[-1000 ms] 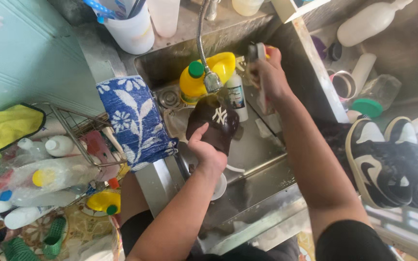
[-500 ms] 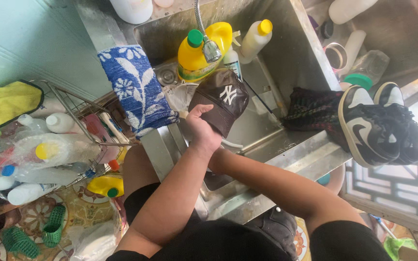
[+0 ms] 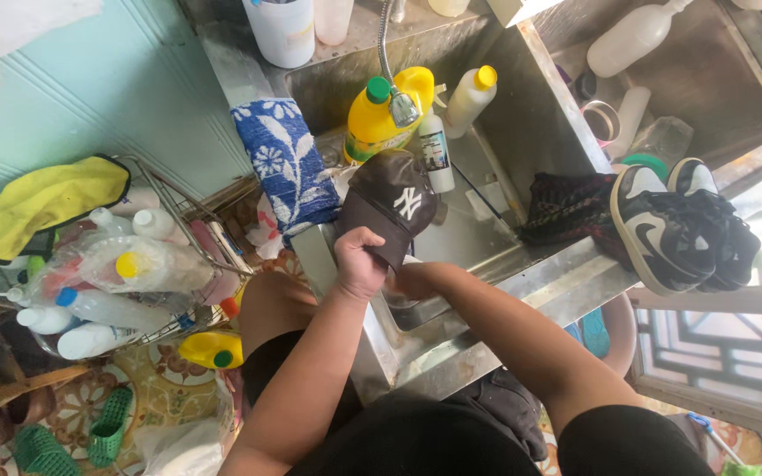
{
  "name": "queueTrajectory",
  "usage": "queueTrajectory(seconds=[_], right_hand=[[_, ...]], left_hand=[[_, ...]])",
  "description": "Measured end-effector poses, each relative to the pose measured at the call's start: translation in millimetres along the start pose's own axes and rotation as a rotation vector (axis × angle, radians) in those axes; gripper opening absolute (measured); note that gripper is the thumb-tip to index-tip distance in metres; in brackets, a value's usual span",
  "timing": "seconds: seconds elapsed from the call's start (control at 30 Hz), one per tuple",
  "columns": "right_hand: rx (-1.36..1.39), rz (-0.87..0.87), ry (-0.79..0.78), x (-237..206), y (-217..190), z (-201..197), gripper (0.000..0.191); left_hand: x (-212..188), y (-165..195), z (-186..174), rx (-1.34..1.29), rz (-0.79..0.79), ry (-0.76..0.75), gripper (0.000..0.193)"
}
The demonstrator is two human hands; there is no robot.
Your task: The person scrubs a sneaker with an orange sponge at a stainless steel sink, then rinses it under the tap and sets it in a basin. They take a baseball cap from a plastic bag, wet it under running water, and scrub it with the sponge.
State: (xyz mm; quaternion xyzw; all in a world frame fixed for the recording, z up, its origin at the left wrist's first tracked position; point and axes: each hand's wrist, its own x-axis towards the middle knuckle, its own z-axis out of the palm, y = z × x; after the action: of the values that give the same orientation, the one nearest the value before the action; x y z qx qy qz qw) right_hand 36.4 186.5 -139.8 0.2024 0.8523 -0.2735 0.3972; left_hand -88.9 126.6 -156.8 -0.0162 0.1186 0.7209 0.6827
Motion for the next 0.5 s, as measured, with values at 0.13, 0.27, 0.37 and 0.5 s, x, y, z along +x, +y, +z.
queueTrajectory(seconds=[0.13, 0.27, 0.37, 0.5], right_hand=[[0.408, 0.169, 0.316, -65.0, 37.5, 7.0, 0.063], [0.351, 0.327, 0.653, -148.1, 69.5, -1.5, 0.056], [0.502, 0.57, 0.937, -197.2, 57.2, 7.3, 0.039], [0.757, 0.313, 1.345, -198.1, 26.8, 39.2, 0.047]], left_hand=[[-9.0, -7.0, -7.8, 0.263, -0.138, -0.065, 0.055], [-17.4, -16.4, 13.7, 0.364, -0.11, -0.124, 0.063], [-30.4, -26.2, 33.6, 0.434, -0.075, -0.133, 0.07], [-44.0, -44.8, 41.6, 0.495, -0.113, -0.14, 0.085]])
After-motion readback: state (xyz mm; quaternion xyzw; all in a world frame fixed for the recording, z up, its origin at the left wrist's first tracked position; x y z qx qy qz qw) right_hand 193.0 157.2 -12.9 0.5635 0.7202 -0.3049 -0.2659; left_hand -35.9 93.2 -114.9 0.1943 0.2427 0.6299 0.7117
